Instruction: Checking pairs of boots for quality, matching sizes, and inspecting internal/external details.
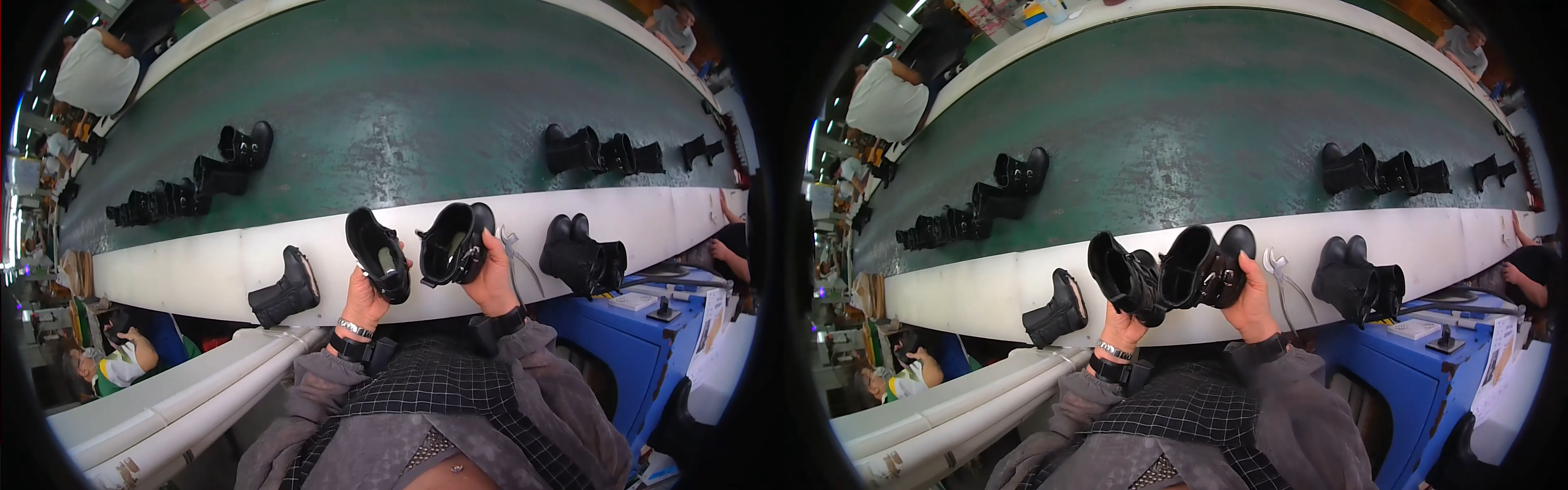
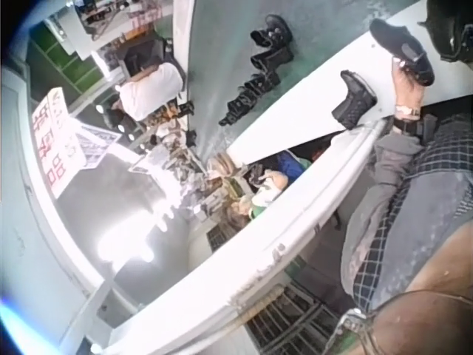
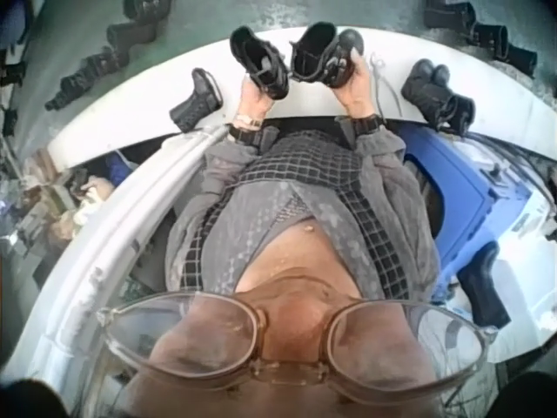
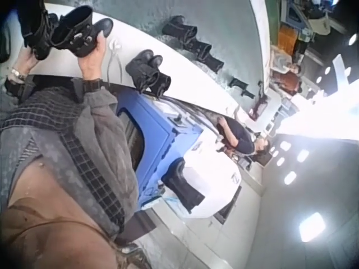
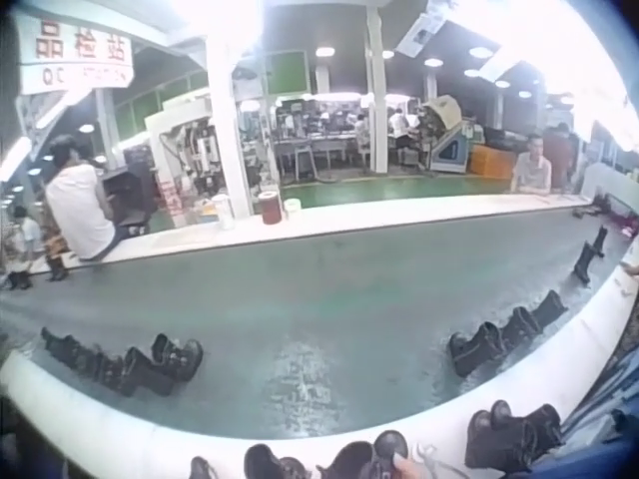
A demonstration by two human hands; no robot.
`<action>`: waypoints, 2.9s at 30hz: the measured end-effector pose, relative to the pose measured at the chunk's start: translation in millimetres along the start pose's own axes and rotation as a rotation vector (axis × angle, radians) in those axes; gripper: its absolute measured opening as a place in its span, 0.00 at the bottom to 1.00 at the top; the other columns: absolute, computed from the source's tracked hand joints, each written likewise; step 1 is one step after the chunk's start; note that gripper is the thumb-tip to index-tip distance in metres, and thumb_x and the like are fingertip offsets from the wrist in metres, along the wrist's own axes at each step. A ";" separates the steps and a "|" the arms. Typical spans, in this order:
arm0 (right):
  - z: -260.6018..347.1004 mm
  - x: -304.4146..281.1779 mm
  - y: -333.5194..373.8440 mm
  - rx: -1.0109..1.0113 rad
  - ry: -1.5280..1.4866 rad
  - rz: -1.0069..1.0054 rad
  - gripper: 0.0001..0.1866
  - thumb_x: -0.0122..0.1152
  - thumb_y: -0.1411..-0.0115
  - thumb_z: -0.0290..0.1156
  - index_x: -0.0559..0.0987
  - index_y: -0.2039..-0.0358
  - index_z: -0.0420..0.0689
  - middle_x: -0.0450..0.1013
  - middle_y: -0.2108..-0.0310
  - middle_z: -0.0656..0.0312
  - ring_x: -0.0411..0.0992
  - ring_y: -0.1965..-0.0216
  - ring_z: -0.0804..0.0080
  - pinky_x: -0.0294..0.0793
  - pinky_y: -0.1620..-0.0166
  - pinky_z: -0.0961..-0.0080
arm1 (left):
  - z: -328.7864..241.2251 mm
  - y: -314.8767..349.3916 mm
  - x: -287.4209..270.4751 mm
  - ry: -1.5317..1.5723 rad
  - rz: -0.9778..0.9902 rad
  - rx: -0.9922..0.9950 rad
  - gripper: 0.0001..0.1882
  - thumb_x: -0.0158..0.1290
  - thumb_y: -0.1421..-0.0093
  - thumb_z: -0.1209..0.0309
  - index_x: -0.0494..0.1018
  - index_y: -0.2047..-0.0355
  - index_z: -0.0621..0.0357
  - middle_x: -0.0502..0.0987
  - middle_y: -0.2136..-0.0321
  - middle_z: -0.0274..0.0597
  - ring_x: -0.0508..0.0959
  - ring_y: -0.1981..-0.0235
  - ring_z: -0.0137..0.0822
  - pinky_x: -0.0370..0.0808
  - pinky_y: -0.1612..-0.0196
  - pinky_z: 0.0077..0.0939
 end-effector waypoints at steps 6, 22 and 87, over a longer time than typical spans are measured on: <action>2.9 -29.7 5.0 0.005 0.072 -0.054 0.32 0.53 0.45 0.49 0.67 0.49 0.35 0.71 0.54 0.51 0.69 0.51 0.53 0.64 0.44 0.51 | -18.8 8.1 -7.7 -0.119 -0.006 0.115 0.25 0.49 0.38 0.60 0.61 0.44 0.60 0.74 0.54 0.45 0.73 0.51 0.38 0.69 0.46 0.33; 7.5 14.9 12.0 0.170 0.107 0.108 0.37 0.60 0.59 0.41 0.67 0.50 0.33 0.72 0.62 0.51 0.72 0.61 0.57 0.72 0.52 0.61 | -30.3 -0.7 36.0 -0.419 0.225 0.087 0.47 0.65 0.56 0.61 0.54 0.40 0.60 0.70 0.55 0.49 0.74 0.58 0.38 0.72 0.54 0.30; 20.2 8.9 19.8 0.414 -0.341 0.510 0.35 0.43 0.39 0.53 0.63 0.50 0.27 0.70 0.64 0.48 0.74 0.69 0.56 0.75 0.65 0.61 | -3.4 -22.4 11.1 0.026 0.083 -0.062 0.35 0.43 0.40 0.46 0.60 0.45 0.65 0.73 0.68 0.45 0.69 0.70 0.35 0.64 0.64 0.27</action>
Point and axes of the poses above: each hand's wrist, its own y-axis away from the middle knuckle, its own x-axis out of the palm, z = x × y, the point moved 4 cm from there along -y, towards the middle knuckle
